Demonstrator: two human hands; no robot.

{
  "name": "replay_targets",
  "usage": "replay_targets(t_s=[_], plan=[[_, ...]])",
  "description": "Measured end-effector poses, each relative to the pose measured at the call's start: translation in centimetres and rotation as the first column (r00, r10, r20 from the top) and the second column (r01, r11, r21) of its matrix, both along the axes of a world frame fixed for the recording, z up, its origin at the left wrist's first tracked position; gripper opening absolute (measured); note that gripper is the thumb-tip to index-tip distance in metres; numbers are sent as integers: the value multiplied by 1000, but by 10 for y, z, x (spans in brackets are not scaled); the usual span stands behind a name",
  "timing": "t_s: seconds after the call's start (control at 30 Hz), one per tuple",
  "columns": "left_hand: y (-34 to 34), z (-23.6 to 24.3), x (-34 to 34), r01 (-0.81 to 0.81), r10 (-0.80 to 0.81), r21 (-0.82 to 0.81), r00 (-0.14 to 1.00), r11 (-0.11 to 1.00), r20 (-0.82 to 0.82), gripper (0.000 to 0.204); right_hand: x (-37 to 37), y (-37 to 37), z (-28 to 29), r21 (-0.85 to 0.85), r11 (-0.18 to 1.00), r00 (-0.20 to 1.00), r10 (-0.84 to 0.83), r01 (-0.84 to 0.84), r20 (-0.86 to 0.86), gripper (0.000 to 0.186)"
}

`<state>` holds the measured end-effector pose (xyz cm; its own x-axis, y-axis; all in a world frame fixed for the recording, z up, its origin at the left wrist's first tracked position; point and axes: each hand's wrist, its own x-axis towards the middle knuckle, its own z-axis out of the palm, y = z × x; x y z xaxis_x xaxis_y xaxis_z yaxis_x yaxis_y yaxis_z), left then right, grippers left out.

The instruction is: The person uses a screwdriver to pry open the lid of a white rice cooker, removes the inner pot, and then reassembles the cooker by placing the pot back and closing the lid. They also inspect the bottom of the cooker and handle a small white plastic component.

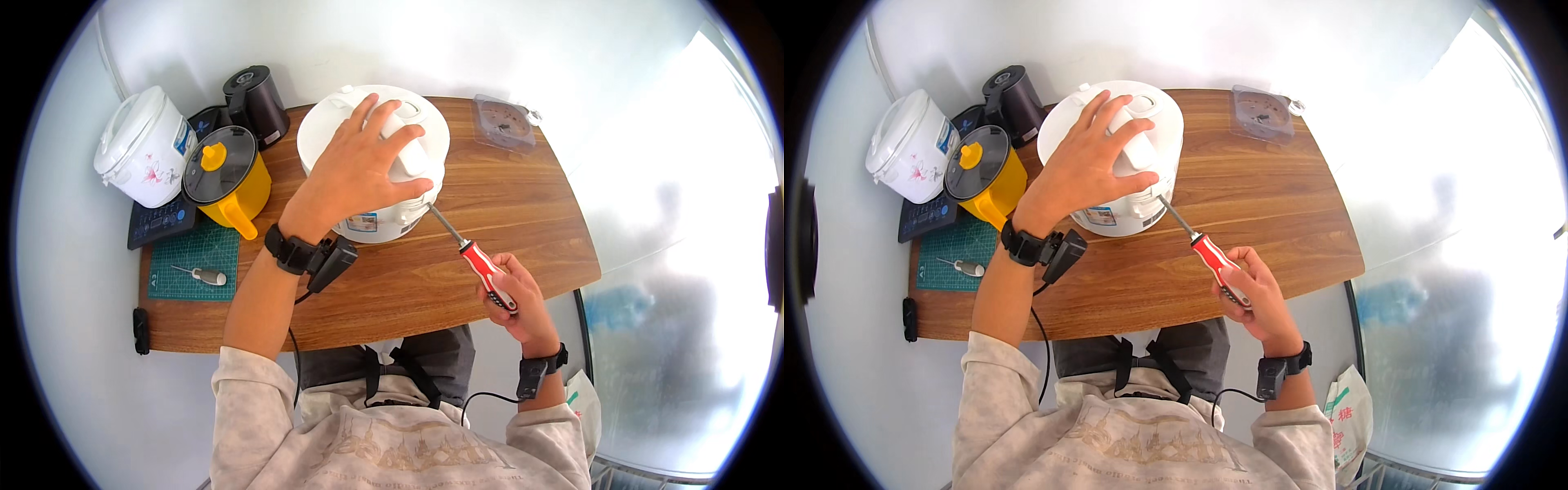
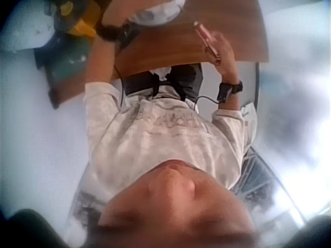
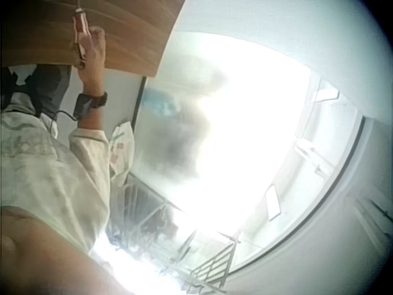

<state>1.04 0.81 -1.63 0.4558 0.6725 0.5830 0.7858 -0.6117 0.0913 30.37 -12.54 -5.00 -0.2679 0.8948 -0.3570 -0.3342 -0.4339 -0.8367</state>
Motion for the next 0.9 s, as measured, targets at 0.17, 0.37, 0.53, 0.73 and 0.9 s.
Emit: replay_targets(t_s=[0.17,0.37,0.53,0.73,0.9], plan=[[0,0,-2,-15,15,-6,1000,1000,-5,62,1,-1,3,122,990,971,43,-73,235,29],[1,-1,-1,-14,14,-4,1000,1000,-1,62,-20,-10,-10,407,910,792,-301,74,531,27],[2,-2,-1,-21,22,4,1000,1000,-11,63,-20,-7,-30,410,908,888,-257,86,381,21],[2,-2,-1,-11,11,-3,1000,1000,-3,63,-6,-1,-12,-129,990,982,24,-48,-186,18],[0,-1,-1,-10,10,-15,1000,1000,0,63,-3,-3,-3,-25,992,992,125,-125,-5,32]])
